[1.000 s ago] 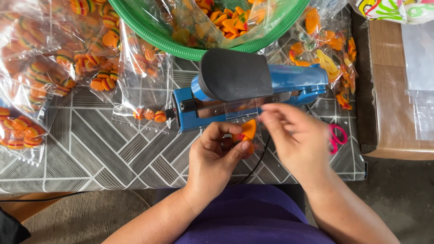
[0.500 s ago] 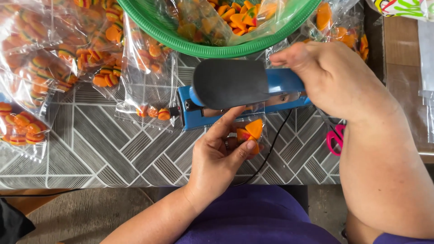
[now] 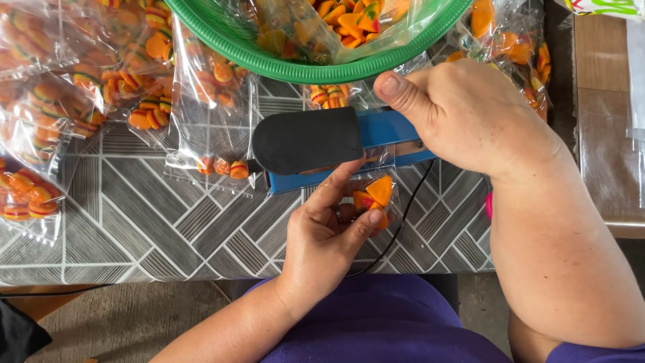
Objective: Sealing small plastic bags containing orange snack items using a manual heat sealer and trimming them with scissors.
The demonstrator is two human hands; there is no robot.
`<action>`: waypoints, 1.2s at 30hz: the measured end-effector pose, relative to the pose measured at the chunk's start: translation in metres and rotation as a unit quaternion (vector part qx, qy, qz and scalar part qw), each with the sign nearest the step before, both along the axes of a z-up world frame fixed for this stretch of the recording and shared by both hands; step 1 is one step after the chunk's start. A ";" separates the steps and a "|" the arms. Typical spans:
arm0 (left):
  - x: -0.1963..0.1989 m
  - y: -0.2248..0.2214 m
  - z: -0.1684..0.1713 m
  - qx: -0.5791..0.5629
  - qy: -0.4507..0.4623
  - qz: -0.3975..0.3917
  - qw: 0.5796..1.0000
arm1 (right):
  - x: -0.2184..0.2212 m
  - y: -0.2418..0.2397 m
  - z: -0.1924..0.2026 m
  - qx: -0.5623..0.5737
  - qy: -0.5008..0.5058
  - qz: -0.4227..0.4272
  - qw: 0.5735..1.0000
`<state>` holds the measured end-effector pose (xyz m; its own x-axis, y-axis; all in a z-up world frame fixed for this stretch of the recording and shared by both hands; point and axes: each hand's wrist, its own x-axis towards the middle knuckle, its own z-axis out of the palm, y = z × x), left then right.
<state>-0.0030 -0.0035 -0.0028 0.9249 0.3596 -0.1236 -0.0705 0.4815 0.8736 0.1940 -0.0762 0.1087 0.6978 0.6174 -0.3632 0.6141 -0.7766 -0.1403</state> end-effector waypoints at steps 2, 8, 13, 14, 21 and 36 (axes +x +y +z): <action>0.001 0.001 0.001 0.003 -0.001 -0.002 1.000 | -0.001 0.003 0.005 -0.004 0.009 -0.002 1.000; 0.001 0.001 0.004 -0.004 0.006 -0.012 1.000 | -0.016 0.027 0.021 -0.070 0.005 -0.010 0.997; 0.001 0.003 0.008 -0.007 0.011 -0.024 1.000 | -0.021 0.035 0.021 -0.073 0.005 -0.030 0.997; 0.001 0.004 0.009 -0.010 0.007 -0.027 1.000 | -0.021 0.035 0.019 -0.073 0.000 -0.024 0.997; 0.000 0.004 0.009 -0.018 -0.005 -0.031 0.999 | -0.021 0.036 0.013 -0.046 0.001 -0.013 0.999; 0.000 0.008 0.006 0.128 -0.022 -0.024 0.991 | -0.016 0.025 -0.019 -0.021 -0.111 0.034 0.993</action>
<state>-0.0025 0.0045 0.0032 0.9439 0.3301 0.0075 -0.0945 0.2481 0.9641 0.1783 -0.0514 0.0899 0.7210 0.6534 -0.2306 0.6773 -0.7348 0.0355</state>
